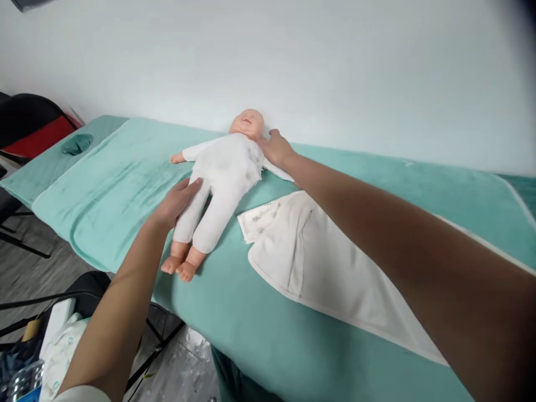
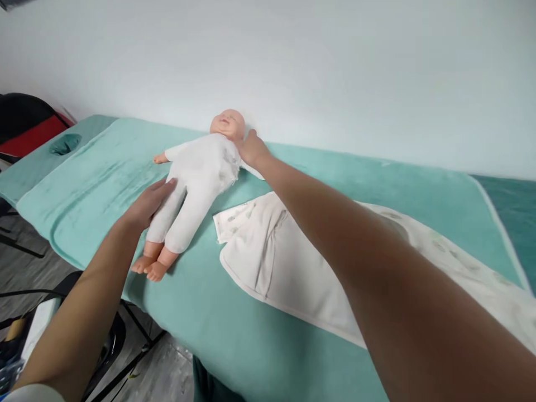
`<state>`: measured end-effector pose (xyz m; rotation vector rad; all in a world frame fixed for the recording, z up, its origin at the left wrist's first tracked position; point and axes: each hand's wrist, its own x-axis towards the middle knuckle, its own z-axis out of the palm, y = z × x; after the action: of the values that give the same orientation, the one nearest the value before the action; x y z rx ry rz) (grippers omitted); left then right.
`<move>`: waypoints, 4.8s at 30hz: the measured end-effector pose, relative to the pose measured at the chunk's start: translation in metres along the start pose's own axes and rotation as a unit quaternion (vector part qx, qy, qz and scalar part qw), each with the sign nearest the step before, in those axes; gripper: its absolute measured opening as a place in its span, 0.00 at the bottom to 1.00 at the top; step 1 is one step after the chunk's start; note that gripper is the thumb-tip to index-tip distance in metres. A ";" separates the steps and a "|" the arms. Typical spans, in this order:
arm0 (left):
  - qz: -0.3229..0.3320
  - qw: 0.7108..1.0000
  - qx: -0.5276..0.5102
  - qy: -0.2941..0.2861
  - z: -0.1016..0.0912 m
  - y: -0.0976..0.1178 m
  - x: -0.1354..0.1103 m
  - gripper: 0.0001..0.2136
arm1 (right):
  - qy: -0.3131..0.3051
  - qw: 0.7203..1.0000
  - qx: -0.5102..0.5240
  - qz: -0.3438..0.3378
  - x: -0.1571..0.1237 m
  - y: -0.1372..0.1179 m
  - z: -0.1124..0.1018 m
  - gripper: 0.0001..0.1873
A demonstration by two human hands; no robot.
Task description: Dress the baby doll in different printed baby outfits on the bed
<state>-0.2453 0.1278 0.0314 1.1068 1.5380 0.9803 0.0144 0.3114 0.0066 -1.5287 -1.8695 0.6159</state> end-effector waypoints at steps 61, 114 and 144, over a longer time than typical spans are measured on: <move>0.251 0.861 0.403 0.181 0.221 -0.030 -0.067 0.10 | -0.078 0.957 -0.229 -0.162 -0.203 0.015 -0.143 0.16; 0.281 0.943 0.097 0.149 0.235 -0.018 -0.078 0.08 | 0.211 0.944 0.088 0.237 -0.311 0.117 -0.191 0.29; 0.241 0.948 0.083 -0.192 0.248 0.065 -0.195 0.05 | 0.104 0.862 0.467 0.167 -0.301 0.107 -0.158 0.49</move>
<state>0.0321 -0.0256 0.0887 1.7355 1.0632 0.8883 0.2380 0.0344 -0.0151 -1.1584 -0.8722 1.2299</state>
